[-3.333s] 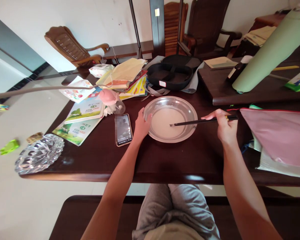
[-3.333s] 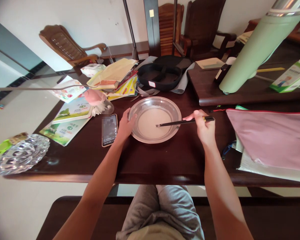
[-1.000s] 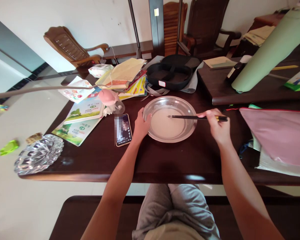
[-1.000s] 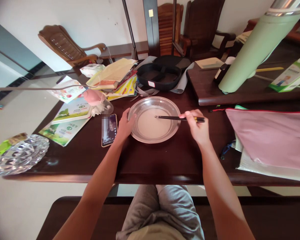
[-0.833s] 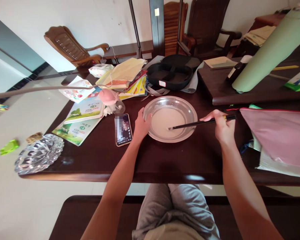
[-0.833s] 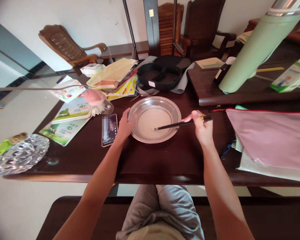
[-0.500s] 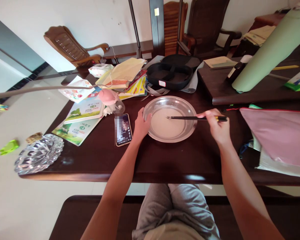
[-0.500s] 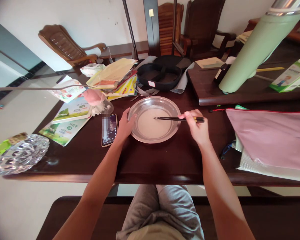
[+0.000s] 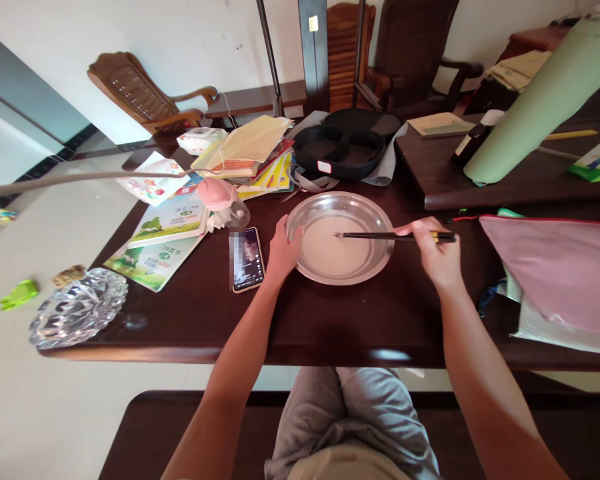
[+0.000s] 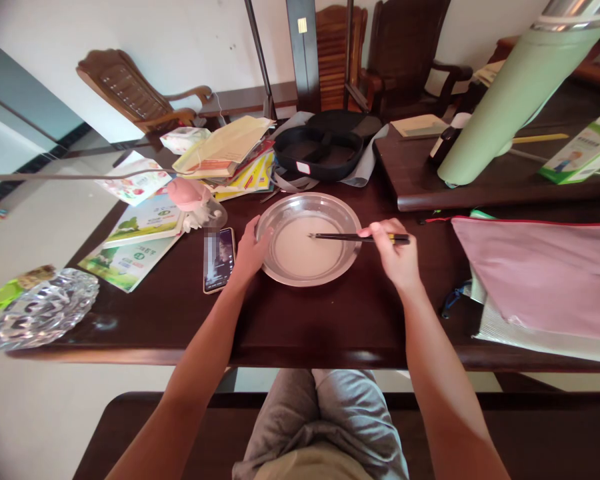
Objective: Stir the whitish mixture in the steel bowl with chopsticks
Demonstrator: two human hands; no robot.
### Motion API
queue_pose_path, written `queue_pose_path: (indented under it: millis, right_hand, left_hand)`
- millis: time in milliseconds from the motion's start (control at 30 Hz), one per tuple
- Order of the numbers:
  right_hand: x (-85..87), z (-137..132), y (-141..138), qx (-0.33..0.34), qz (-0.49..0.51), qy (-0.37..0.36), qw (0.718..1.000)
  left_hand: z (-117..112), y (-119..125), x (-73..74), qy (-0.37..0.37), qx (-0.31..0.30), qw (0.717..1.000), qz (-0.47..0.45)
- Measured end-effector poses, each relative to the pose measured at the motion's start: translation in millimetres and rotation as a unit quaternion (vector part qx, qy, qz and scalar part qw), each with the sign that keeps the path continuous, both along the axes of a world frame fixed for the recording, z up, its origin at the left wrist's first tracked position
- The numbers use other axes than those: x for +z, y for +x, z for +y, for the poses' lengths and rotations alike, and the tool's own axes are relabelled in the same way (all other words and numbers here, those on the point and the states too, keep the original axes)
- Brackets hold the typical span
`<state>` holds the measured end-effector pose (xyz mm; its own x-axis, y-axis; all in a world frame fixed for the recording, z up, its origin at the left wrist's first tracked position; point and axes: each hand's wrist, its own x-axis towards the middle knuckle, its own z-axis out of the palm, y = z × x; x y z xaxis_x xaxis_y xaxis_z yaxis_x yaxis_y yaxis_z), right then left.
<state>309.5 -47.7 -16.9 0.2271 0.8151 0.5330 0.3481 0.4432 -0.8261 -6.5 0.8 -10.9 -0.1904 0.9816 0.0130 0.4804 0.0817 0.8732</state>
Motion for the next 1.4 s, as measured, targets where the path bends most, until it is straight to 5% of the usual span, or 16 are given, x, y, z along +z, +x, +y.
queue_pose_path:
  millis: [133, 333, 567, 833, 1067, 1300, 1400]
  right_hand:
    - [-0.4, -1, 7, -0.002, 0.063, -0.002, 0.998]
    - [0.3, -3, -11, 0.100, -0.032, -0.041, 0.994]
    - [-2.6, 1, 6, -0.020, 0.047, 0.016, 0.999]
    - [-2.7, -1, -12, 0.099, -0.034, -0.033, 0.994]
    - [-5.2, 4, 3, -0.056, 0.067, 0.032, 0.996]
    - [-2.6, 0, -11, 0.081, -0.003, -0.033, 0.996]
    - [-2.7, 1, -13, 0.062, -0.026, -0.024, 0.997]
  left_hand:
    - [-1, 2, 4.0, -0.011, 0.002, 1.000, 0.009]
    - [-1, 3, 4.6, -0.014, 0.006, 1.000, 0.009]
    - [0, -1, -0.9, 0.002, -0.006, 1.000, 0.005]
    - [-1, 1, 3.1, -0.011, 0.000, 1.000, 0.013]
    - [0, 0, 0.6, -0.001, -0.004, 1.000, 0.010]
    - [0, 3, 4.5, -0.013, 0.005, 1.000, 0.017]
    - [-2, 4, 7.2, -0.019, 0.005, 1.000, 0.011]
